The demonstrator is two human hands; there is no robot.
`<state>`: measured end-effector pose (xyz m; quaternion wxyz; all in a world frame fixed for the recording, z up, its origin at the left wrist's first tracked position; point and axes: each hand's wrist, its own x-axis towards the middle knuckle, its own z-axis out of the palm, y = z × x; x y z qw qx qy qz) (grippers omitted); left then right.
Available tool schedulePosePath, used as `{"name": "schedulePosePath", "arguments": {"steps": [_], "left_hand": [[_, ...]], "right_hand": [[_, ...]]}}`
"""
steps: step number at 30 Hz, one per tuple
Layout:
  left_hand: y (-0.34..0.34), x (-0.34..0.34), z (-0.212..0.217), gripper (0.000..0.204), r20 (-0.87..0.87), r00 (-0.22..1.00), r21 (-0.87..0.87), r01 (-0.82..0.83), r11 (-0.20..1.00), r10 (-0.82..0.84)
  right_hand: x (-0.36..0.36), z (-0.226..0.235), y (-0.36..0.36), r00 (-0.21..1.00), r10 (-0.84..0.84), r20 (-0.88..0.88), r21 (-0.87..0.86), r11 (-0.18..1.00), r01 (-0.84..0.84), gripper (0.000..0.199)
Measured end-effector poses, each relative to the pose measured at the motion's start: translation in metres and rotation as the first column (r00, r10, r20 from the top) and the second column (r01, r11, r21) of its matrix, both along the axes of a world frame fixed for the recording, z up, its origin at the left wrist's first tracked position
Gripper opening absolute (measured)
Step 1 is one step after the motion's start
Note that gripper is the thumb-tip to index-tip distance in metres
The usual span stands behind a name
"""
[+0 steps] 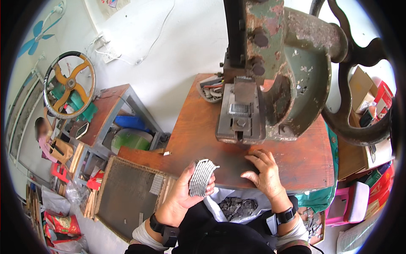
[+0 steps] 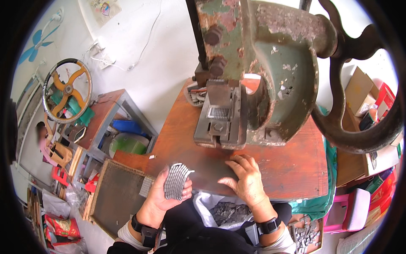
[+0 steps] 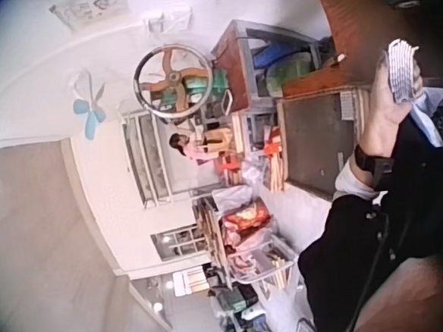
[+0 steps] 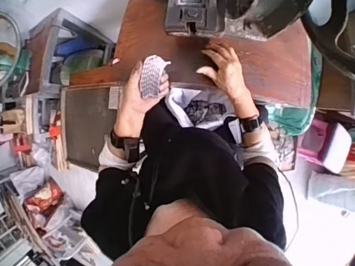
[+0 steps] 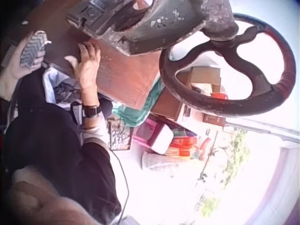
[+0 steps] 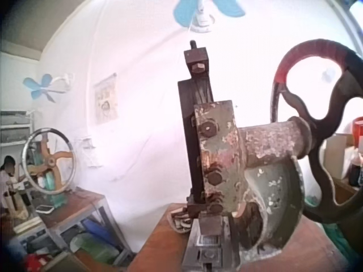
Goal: Operating a manual press to stamp small parts and organizing them into a mesh tray.
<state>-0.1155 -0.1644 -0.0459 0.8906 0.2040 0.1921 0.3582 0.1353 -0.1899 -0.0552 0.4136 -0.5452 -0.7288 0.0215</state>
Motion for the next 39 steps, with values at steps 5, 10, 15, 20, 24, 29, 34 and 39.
{"name": "schedulePosePath", "arguments": {"steps": [5, 10, 15, 20, 24, 29, 34, 39], "left_hand": [[-0.037, -0.011, -0.040, 0.052, -0.271, 0.932, 0.025, 0.257, 0.966, -0.241], [-0.045, 0.028, -0.103, 0.044, -0.978, 0.206, 0.153, 0.724, 0.672, 0.000], [-0.035, -0.074, -0.105, 0.031, -0.287, 0.019, 0.763, 0.608, 0.217, 0.958], [-0.003, -0.196, -0.111, 0.052, -0.543, -0.334, 0.644, 0.423, 0.637, 0.770], [0.007, -0.213, -0.126, 0.055, -0.738, -0.009, 0.638, 0.315, 0.703, 0.674], [0.013, -0.213, -0.121, 0.055, -0.815, 0.032, 0.570, 0.223, 0.791, 0.579], [0.011, -0.200, -0.113, 0.057, -0.781, -0.081, 0.551, 0.379, 0.744, 0.620], [0.005, -0.190, -0.109, 0.061, -0.693, -0.318, 0.435, 0.531, 0.727, 0.647]], "right_hand": [[0.001, -0.007, -0.003, 1.000, 0.008, -0.003, 0.028, 1.000, -0.008, 0.047], [-0.001, -0.009, -0.003, 1.000, -0.007, 0.024, 0.029, 1.000, 0.007, 0.039], [-0.006, -0.002, -0.002, 1.000, -0.007, 0.025, 0.014, 1.000, 0.007, 0.035], [-0.010, 0.000, -0.002, 0.998, -0.001, 0.068, -0.016, 1.000, 0.002, 0.035], [-0.012, -0.001, -0.001, 0.997, -0.030, 0.072, -0.055, 0.998, 0.034, 0.037], [-0.014, 0.000, 0.000, 0.996, -0.039, 0.083, -0.069, 0.997, 0.044, 0.038], [-0.015, 0.000, -0.001, 0.994, -0.034, 0.099, -0.089, 0.995, 0.043, 0.031], [-0.015, -0.002, -0.002, 0.996, -0.045, 0.078, -0.086, 0.995, 0.052, 0.026]]}}
